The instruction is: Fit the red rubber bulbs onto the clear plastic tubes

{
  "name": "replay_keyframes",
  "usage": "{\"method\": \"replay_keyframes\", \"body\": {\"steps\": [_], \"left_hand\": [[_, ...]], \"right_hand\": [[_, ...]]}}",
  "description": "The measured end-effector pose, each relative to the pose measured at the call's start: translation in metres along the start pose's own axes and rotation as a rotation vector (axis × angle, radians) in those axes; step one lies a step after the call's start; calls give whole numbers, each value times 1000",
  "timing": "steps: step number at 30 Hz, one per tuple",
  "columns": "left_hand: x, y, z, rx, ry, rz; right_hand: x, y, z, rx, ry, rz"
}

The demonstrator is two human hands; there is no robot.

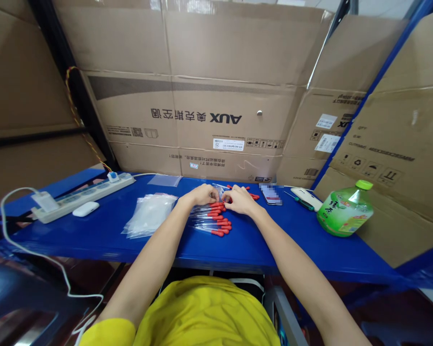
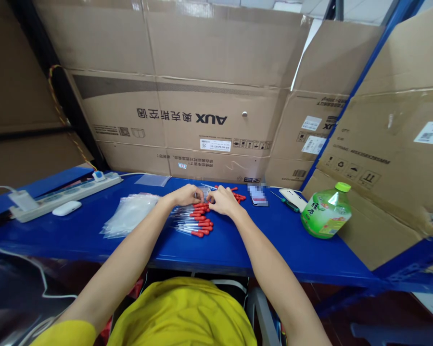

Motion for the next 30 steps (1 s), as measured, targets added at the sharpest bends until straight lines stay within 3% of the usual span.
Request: {"method": "replay_keyframes", "body": {"steps": [11,16,22,30], "left_hand": [[-3,2,-2,-39,10,45],[-2,1,-3,-155,-61,96],[0,2,5,-225,-89,79],[1,1,13,-289,-123,78]], "right_hand": [[1,-7,4,100,-17,94],[-1,-5,6,-18,-1,155],[-5,-5,13,-227,87,325],[-6,-6,17,-259,122,442]]}}
Point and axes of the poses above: each hand's wrist, its own x-axis away from the middle knuckle, its own y-axis out of the palm, z = x × y, the point moved 2 cm from there along -x, towards the middle knuckle, and after that the axes turned 5 degrees about z, right-handed, at the moved point
